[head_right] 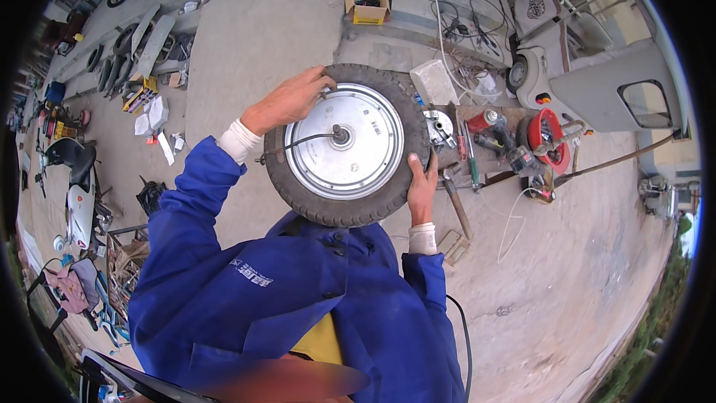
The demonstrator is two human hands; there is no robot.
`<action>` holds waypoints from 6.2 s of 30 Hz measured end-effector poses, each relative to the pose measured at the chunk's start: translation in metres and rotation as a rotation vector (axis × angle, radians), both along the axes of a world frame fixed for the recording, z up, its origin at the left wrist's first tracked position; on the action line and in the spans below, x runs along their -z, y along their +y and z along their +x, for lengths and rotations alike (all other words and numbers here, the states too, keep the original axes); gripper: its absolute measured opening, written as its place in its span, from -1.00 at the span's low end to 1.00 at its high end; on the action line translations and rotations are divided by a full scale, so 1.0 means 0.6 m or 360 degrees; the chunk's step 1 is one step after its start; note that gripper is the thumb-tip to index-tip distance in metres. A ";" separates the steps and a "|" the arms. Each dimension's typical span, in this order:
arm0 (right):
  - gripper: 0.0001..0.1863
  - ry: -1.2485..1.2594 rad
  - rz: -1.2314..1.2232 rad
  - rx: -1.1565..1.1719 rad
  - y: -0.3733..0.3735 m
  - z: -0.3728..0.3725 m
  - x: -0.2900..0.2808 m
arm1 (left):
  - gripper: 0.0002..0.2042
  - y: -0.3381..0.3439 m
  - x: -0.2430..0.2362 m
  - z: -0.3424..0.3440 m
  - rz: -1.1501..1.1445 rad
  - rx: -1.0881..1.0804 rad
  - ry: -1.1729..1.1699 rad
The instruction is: The person works on a small vehicle tire mounted on a stand, using a hammer to tap the rim and a screwdriver to pry the tire bead. They repeatedly adjust the tire and rim, tapping and prying around the circumference to seat the tire.
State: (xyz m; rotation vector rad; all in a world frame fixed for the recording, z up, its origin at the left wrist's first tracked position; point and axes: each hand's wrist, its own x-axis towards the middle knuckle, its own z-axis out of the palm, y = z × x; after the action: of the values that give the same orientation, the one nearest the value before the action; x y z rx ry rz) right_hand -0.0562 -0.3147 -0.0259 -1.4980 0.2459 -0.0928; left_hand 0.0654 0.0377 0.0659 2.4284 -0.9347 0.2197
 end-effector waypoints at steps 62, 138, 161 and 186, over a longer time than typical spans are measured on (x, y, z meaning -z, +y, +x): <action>0.20 0.0241 -0.0482 -0.0049 0.009 0.005 -0.043 | -0.83 -0.045 0.103 -0.016 -0.1562 -0.0452 0.0772; 0.10 0.0223 -0.0383 0.0001 -0.002 0.007 -0.014 | -0.75 -0.030 0.135 0.048 -0.1647 -0.0421 0.1287; 0.13 0.0237 -0.0359 0.0007 0.008 0.007 -0.031 | -0.73 -0.062 0.094 0.000 -0.1561 -0.0664 0.0375; 0.16 0.0248 -0.0439 0.0041 0.000 0.010 -0.016 | -0.55 -0.070 0.109 0.000 -0.1718 -0.0759 0.0395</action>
State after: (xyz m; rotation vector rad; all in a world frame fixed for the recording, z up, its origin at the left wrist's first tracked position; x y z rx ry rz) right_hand -0.0500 -0.3144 -0.0161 -1.7794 0.3899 -0.0309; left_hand 0.0654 -0.0044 0.0007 1.5481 -0.0256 0.4385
